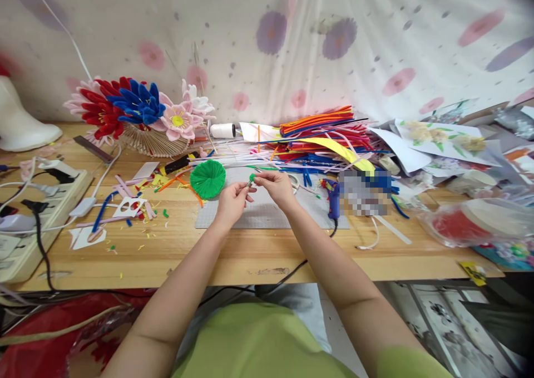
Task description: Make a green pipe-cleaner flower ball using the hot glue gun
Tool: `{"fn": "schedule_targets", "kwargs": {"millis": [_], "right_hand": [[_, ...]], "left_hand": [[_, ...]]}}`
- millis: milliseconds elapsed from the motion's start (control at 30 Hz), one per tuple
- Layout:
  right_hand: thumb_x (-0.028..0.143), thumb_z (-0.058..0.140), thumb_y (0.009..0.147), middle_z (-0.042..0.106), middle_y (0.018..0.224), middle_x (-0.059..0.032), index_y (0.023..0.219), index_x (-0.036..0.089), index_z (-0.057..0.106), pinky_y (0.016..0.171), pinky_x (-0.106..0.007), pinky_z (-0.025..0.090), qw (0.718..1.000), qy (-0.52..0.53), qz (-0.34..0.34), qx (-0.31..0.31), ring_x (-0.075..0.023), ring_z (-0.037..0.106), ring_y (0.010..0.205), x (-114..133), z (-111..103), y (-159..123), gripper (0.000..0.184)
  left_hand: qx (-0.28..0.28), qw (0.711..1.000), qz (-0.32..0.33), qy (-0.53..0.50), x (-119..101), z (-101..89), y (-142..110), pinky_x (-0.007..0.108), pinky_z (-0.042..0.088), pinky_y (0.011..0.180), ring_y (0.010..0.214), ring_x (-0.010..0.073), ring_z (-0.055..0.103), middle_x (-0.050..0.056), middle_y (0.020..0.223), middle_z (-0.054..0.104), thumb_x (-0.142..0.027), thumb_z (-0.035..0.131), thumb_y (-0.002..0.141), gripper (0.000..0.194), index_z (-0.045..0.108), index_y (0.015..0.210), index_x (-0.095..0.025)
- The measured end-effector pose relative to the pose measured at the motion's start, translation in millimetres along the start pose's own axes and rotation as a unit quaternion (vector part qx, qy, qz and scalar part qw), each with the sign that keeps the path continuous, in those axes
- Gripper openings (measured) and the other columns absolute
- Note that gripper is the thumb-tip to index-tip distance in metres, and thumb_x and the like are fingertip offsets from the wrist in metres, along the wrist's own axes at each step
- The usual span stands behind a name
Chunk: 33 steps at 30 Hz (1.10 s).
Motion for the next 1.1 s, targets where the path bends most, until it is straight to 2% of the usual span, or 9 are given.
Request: {"fn": "schedule_targets", "kwargs": {"millis": [200,400,633,1100], "right_hand": [[0.038,0.074,0.051,0.066,0.061,-0.0007,0.064,0.02,0.071,0.061,-0.028,0.045,1.0,0.009,0.009,0.006,-0.0133,0.056,0.059,3,1,0,0.022],[0.037,0.074,0.052,0.068,0.065,-0.0014,0.067,0.02,0.072,0.061,-0.028,0.045,1.0,0.011,0.005,0.006,-0.0136,0.058,0.061,6,2,1,0.023],[0.036,0.073,0.054,0.067,0.062,-0.0014,0.067,0.02,0.071,0.058,-0.028,0.045,1.0,0.008,-0.003,0.004,-0.0138,0.057,0.059,7,1,0,0.021],[0.032,0.069,0.06,0.071,0.074,-0.0039,0.071,0.019,0.072,0.068,-0.032,0.048,0.999,-0.027,-0.029,-0.019,-0.0185,0.064,0.071,7,1,-1,0.017]], "left_hand": [[0.007,1.0,0.016,0.016,-1,-1.0,2,0.019,0.034,0.041,0.049,0.0074,0.054,0.008,0.078,0.07,-0.022,0.057,0.073,0.014,0.059,0.083,-0.012],[-0.003,1.0,0.023,0.006,-5,-2.2,2,0.019,0.033,0.042,0.048,0.0068,0.052,0.007,0.077,0.07,-0.025,0.06,0.071,0.015,0.059,0.08,-0.013],[0.016,0.999,0.041,0.018,-8,-0.7,0,0.019,0.034,0.043,0.049,0.0071,0.052,0.008,0.078,0.07,-0.028,0.059,0.072,0.019,0.061,0.082,-0.012],[0.013,0.998,0.054,0.006,-11,-2.0,-1,0.019,0.034,0.043,0.049,0.0071,0.053,0.007,0.077,0.07,-0.024,0.057,0.072,0.015,0.063,0.081,-0.012]]}}
Point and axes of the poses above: each hand's wrist, its own y-axis towards the middle knuckle, its own z-axis out of the palm, x = y × z, the point moved 9 cm from there along y, towards the middle knuckle
